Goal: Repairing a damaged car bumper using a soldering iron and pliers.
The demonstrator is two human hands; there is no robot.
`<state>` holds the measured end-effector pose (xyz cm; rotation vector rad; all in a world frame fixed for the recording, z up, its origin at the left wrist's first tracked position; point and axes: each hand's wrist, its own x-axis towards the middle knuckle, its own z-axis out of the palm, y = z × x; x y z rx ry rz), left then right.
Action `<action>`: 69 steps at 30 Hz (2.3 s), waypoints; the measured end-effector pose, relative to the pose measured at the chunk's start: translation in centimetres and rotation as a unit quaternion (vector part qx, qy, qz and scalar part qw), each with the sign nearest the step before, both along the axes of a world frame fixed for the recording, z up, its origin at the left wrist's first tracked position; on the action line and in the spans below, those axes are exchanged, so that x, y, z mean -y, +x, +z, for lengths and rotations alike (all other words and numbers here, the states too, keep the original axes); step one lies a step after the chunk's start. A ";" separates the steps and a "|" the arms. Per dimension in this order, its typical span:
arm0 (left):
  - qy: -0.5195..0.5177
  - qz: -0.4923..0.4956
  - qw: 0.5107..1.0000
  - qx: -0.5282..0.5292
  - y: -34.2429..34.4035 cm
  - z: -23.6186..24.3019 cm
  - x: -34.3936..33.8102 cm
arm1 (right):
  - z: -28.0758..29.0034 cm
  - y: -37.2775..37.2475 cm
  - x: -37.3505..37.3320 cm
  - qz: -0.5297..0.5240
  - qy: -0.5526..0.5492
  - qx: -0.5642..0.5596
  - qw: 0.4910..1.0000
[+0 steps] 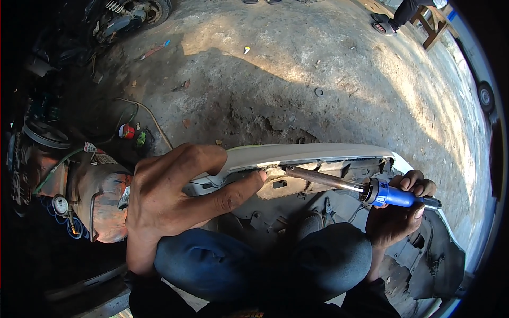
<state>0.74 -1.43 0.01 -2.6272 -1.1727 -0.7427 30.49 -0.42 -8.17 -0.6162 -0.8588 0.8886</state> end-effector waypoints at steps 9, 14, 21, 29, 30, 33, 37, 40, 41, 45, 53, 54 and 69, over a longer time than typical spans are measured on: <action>0.003 0.001 1.000 -0.006 0.0 0.1 0.0 | 0.0 1.0 0.5 0.099 0.004 -0.004 0.995; 0.002 0.001 1.000 -0.011 -0.1 -0.1 0.1 | 0.0 -0.2 -0.1 -0.009 -0.001 -0.010 1.000; 0.014 0.001 0.999 -0.031 -0.3 -0.4 0.3 | 0.1 -0.1 0.1 -0.002 -0.006 -0.012 1.000; 0.018 0.007 0.999 -0.040 -0.2 -0.4 0.3 | 0.2 -0.1 0.2 -0.001 -0.005 -0.004 1.000; 0.019 0.007 0.999 -0.039 -0.2 -0.4 0.4 | 0.1 0.0 0.1 -0.007 -0.001 0.000 1.000; 0.018 0.011 0.999 -0.039 0.0 -0.4 0.5 | 0.1 0.0 0.1 -0.015 0.003 -0.001 1.000; 0.007 0.021 1.000 -0.023 0.2 -0.3 0.6 | -0.1 -0.1 0.1 -0.022 0.001 -0.003 1.000; 0.003 0.024 0.999 -0.022 0.3 0.0 0.6 | -0.2 1.1 0.8 0.074 0.002 -0.003 0.997; 0.004 0.024 0.999 -0.026 0.3 0.1 0.5 | -0.2 1.1 0.7 0.074 0.002 -0.003 0.997; 0.010 0.022 1.000 -0.020 0.3 -0.1 0.5 | -0.2 1.2 0.7 0.093 0.014 -0.003 0.996; 0.010 0.016 1.000 -0.015 0.1 -0.3 0.3 | -0.2 1.3 0.7 0.098 0.010 0.003 0.995; 0.010 0.016 1.000 -0.015 0.1 -0.4 0.3 | -0.3 1.3 0.7 0.091 0.009 0.003 0.996; 0.012 0.010 1.000 -0.022 -0.1 -0.2 0.2 | 0.1 -0.4 0.0 -0.028 -0.004 0.009 1.000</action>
